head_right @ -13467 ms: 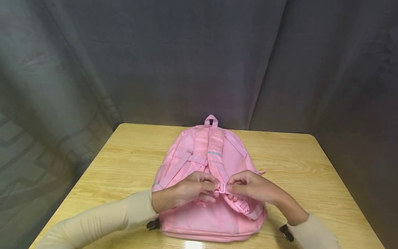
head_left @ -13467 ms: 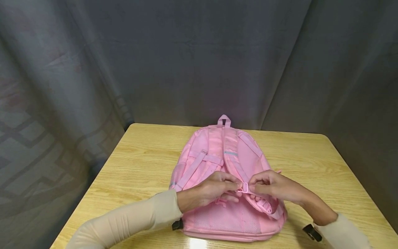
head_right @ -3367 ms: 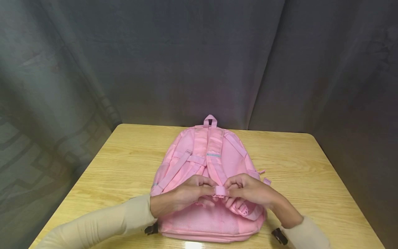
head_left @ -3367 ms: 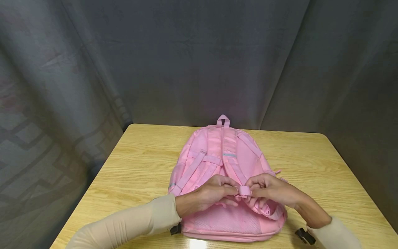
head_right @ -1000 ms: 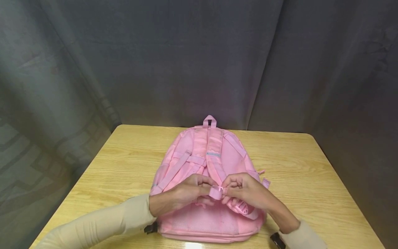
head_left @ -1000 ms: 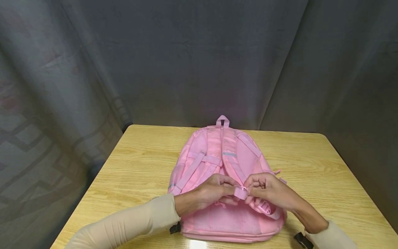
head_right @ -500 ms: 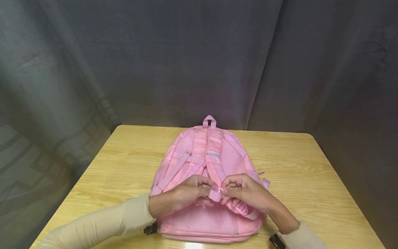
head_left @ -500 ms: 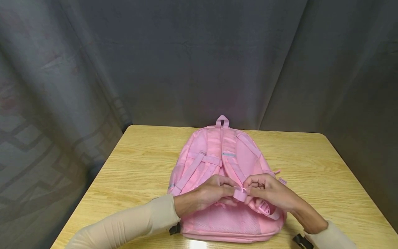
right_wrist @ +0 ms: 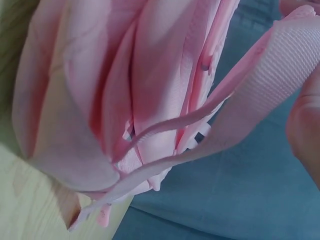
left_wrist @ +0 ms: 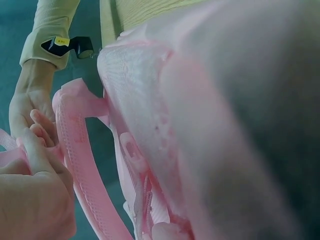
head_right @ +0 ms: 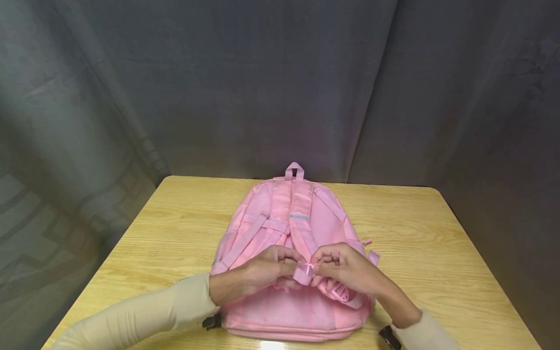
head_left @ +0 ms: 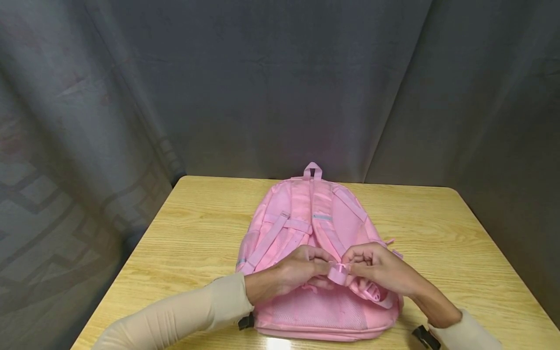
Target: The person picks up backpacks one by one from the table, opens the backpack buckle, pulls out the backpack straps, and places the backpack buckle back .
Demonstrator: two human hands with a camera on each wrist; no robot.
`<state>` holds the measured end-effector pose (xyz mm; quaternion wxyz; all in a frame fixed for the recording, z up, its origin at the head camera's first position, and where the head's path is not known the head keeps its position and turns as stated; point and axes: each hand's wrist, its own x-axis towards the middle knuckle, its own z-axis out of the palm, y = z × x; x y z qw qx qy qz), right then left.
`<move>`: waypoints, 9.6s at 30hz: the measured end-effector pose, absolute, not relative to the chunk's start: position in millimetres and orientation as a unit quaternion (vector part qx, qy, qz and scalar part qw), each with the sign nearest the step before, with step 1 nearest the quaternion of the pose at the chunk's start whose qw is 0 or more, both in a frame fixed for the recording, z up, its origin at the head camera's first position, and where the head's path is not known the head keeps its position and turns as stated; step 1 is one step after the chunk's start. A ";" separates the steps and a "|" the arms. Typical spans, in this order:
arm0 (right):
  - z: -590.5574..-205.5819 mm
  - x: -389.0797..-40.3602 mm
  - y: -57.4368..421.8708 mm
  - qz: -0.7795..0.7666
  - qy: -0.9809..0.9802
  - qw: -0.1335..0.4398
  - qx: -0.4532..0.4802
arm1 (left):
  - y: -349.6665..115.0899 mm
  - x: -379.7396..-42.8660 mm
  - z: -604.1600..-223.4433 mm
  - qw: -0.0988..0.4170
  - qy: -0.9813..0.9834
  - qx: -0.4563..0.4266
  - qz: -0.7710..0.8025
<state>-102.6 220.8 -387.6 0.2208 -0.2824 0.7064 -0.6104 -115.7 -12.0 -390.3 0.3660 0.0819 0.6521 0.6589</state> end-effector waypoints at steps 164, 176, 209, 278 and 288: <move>-367.5 -77.5 169.6 -0.205 0.878 -0.252 -0.352 | -15.5 -116.2 -384.0 0.325 0.666 0.033 0.671; -352.2 -78.3 177.0 -0.279 0.930 0.000 -0.238 | -10.9 -109.5 -386.8 0.256 0.705 0.075 0.657; -367.0 -81.1 166.2 -0.211 0.892 -0.231 -0.327 | -12.0 -104.6 -388.3 0.295 0.663 0.047 0.687; -382.8 -105.1 206.4 -0.482 0.815 0.144 -0.289 | -24.7 -110.5 -391.3 0.306 0.665 0.119 0.671; -384.2 -106.3 209.2 -0.476 0.816 0.142 -0.295 | -25.3 -110.7 -390.9 0.307 0.666 0.117 0.670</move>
